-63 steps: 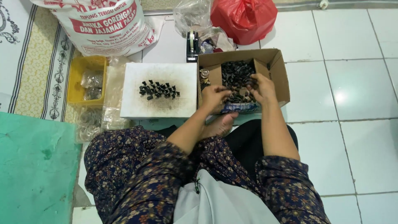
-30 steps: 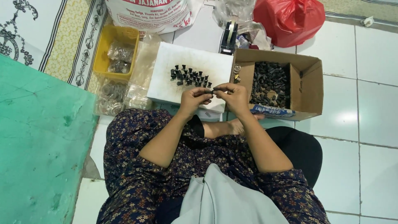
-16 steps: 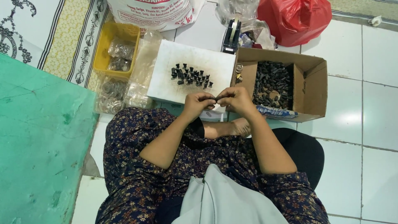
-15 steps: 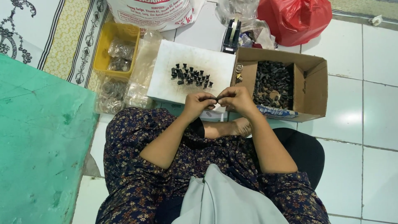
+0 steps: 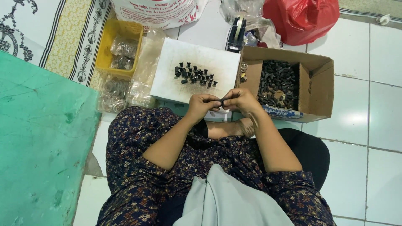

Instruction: The person sits on the floor and repeatedly picks up small black plastic components from a cardboard box, attaches them to metal fasteners, and places the assembled units onto a white board. The process continues throughout the clip with the pile of assembled parts growing on the board.

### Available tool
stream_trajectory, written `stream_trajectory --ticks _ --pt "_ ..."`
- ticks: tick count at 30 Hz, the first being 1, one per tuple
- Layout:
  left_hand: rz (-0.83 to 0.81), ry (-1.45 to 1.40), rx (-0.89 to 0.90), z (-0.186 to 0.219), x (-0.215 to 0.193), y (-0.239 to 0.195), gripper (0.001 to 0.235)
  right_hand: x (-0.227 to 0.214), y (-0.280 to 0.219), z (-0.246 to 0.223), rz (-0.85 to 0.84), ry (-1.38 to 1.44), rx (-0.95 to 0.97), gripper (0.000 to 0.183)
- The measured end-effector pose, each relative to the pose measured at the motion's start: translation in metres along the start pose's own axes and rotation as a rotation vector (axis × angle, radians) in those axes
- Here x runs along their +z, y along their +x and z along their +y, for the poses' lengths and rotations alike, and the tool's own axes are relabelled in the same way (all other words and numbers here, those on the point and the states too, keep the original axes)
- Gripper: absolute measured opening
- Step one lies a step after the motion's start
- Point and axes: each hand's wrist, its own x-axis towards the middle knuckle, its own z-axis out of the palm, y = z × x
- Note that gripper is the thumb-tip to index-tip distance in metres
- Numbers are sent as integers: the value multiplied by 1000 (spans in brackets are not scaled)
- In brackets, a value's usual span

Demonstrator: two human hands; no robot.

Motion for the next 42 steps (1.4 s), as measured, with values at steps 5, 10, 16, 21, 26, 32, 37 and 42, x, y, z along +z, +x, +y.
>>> stream_trajectory --ticks 5,10,16,21,26,32,37,42 --pt "2 10 -1 1 -1 1 18 -6 14 21 -10 65 13 20" --pt "28 5 -5 -6 -2 1 17 -5 23 38 -5 97 3 21" --pt "79 43 -22 -6 -6 6 18 10 7 15 66 67 -44 20" --pt "105 171 27 1 -7 7 17 18 -3 -2 74 139 23 19" --pt "149 236 55 4 -10 6 13 24 6 6 87 166 20 21" --pt "203 218 33 23 -14 1 14 34 24 13 96 104 -29 18" --pt "248 201 54 47 -35 8 16 58 40 -4 93 97 -49 15" --pt "346 237 309 59 -85 34 17 107 46 -61 50 71 -208 28"
